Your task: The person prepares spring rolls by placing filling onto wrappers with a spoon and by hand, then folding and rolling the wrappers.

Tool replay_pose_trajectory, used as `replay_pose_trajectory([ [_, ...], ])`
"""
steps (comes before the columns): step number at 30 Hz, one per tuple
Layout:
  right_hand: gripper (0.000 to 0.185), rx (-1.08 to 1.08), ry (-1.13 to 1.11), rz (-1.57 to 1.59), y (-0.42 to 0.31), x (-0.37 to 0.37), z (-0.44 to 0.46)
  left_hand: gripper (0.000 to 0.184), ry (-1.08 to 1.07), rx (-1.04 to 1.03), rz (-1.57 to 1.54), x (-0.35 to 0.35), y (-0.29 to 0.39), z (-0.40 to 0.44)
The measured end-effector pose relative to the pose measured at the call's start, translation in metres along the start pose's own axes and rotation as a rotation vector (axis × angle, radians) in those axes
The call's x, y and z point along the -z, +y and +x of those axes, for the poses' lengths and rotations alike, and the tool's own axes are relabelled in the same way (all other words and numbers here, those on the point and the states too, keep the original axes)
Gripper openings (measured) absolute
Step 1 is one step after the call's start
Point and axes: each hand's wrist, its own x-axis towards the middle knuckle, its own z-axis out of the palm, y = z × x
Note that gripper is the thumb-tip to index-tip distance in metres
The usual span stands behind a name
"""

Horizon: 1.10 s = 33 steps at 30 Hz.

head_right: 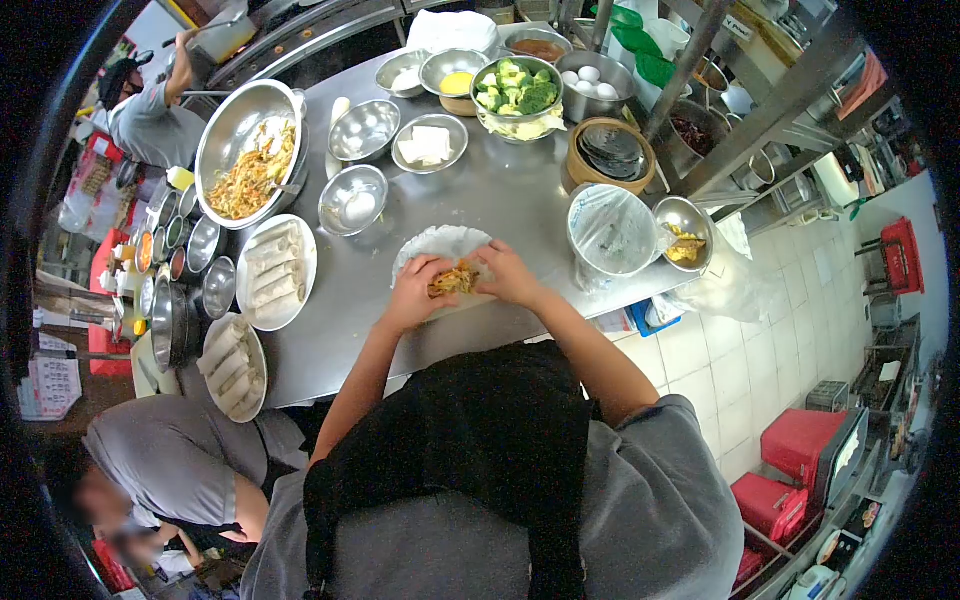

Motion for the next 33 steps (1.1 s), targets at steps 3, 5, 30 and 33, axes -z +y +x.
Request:
replay_pose_trajectory([
  [3, 0.069, 0.248, -0.064, -0.178, 0.003, 0.004, 0.011, 0.060, 0.019, 0.029, 0.001, 0.014, 0.006, -0.001],
  [5, 0.072, 0.251, -0.125, -0.176, -0.003, 0.003, 0.017, 0.058, -0.012, 0.047, -0.008, 0.017, 0.007, -0.001],
  [30, 0.018, 0.122, 0.012, 0.104, 0.001, -0.029, 0.019, 0.022, 0.116, 0.161, -0.140, 0.014, -0.017, -0.024],
  [33, 0.028, 0.067, -0.006, 0.199, 0.004, -0.027, 0.020, 0.036, 0.159, 0.099, -0.125, 0.021, -0.018, -0.028],
])
